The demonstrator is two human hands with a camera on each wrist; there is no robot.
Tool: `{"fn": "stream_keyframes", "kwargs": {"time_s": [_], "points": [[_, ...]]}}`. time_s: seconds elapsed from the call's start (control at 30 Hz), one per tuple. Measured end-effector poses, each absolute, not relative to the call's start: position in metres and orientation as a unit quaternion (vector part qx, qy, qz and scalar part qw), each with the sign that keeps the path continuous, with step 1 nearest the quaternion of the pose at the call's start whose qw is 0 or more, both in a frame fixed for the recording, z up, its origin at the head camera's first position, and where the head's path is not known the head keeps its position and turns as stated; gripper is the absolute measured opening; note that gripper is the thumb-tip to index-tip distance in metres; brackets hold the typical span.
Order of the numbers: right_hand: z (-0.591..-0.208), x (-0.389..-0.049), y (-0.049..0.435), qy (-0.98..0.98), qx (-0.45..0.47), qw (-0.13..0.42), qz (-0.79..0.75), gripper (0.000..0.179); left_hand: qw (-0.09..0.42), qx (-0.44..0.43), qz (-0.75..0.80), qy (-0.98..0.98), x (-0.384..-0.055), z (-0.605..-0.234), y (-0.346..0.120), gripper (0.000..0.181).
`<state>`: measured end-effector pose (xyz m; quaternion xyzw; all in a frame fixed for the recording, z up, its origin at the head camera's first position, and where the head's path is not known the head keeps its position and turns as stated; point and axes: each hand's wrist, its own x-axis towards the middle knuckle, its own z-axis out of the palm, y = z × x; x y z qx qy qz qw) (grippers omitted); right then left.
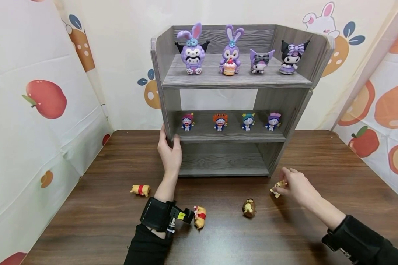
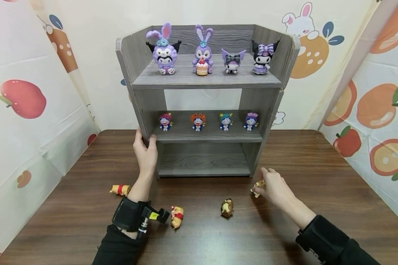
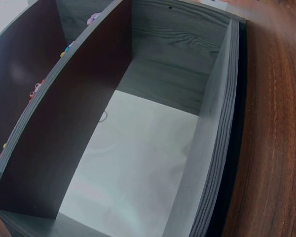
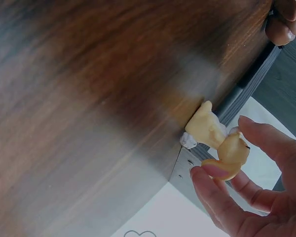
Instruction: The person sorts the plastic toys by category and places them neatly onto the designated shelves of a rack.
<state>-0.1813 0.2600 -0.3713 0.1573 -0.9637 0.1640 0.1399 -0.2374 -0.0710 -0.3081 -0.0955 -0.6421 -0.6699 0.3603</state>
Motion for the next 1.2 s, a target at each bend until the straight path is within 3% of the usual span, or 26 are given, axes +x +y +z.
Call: {"fn": "stream_keyframes", "kwargs": {"time_s": [0.53, 0.73, 1.2], "points": [[-0.358, -0.177, 0.255, -0.976, 0.09, 0.084, 0.179, 0.042, 0.363, -0.096, -0.67, -0.641, -0.237, -0.308, -0.071, 0.045], [-0.358, -0.179, 0.254, -0.98, 0.067, 0.072, 0.173, 0.031, 0.366, -0.097, -0.667, -0.641, -0.237, -0.308, -0.071, 0.046], [-0.363, -0.184, 0.257, -0.966, 0.157, 0.081, 0.19, 0.018, 0.366, -0.097, -0.67, -0.639, -0.238, -0.308, -0.07, 0.046]]}}
